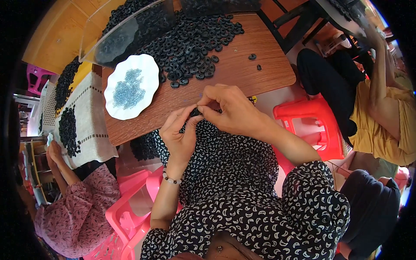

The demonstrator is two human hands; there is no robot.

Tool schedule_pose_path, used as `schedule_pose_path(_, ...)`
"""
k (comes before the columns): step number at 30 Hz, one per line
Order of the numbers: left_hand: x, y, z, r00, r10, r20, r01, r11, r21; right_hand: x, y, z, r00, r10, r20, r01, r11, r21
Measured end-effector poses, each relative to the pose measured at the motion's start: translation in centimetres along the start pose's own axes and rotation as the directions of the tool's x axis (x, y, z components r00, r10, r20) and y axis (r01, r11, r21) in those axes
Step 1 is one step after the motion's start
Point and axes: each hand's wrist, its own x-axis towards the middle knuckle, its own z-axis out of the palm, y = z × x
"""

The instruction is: The person picks up a black plastic piece and a small bead by hand, inserts the bead into the piece, and places the assembled item onto the table, repeating the process several times.

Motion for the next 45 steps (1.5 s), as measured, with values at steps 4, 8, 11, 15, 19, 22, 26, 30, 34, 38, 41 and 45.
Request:
schedule_pose_path(4,-0.5,-0.5,0.4,0.998,0.057,-0.011,-0.057,0.998,0.023,-0.4,-0.3,0.3,0.999,0.049,0.002,-0.050,0.999,0.018)
schedule_pose_path(8,-0.6,-0.7,0.4,0.995,0.101,-0.010,-0.100,0.994,0.050,-0.4,0.0,0.6,0.999,-0.036,0.012,0.036,0.999,-0.038)
schedule_pose_path(11,-0.7,-1.0,0.6,0.990,0.143,0.009,-0.143,0.986,0.086,-0.4,0.0,0.7,0.997,-0.072,0.005,0.072,0.993,-0.092)
schedule_pose_path(15,-0.8,-0.9,0.8,0.987,0.158,0.016,-0.159,0.982,0.105,-0.7,-0.5,0.7,0.991,-0.136,-0.003,0.133,0.971,-0.201)
schedule_pose_path(19,-0.9,-0.8,0.7,0.986,0.164,0.016,-0.165,0.981,0.104,-0.5,0.0,0.3,0.986,-0.161,0.039,0.166,0.962,-0.215)
schedule_pose_path(22,-0.6,-0.2,0.8,0.996,0.090,-0.015,-0.090,0.996,0.027,0.2,0.3,-1.1,0.960,0.188,0.206,-0.221,0.964,0.151)
schedule_pose_path(26,-0.3,0.3,0.5,0.999,0.034,0.029,-0.035,0.999,0.023,0.6,2.3,-1.7,0.941,0.177,0.288,-0.286,0.872,0.398)
schedule_pose_path(30,0.1,1.1,0.2,0.999,0.038,0.036,-0.039,0.999,0.014,1.4,3.3,-2.6,0.919,0.137,0.370,-0.301,0.849,0.434)
schedule_pose_path(34,0.3,1.6,-0.5,0.995,0.079,0.058,-0.082,0.995,0.052,1.5,2.9,-3.0,0.821,0.227,0.524,-0.494,0.743,0.451)
schedule_pose_path(38,0.8,2.3,-0.9,0.993,0.103,0.058,-0.108,0.991,0.084,1.2,2.4,-2.3,0.762,0.149,0.630,-0.577,0.597,0.557)
schedule_pose_path(41,0.7,2.4,-0.8,0.992,0.113,0.047,-0.119,0.985,0.127,0.8,3.4,-1.5,0.727,0.023,0.686,-0.639,0.388,0.664)
schedule_pose_path(45,0.6,2.2,-0.6,0.992,0.114,0.056,-0.121,0.985,0.127,0.6,4.4,-1.2,0.722,-0.025,0.692,-0.651,0.317,0.690)
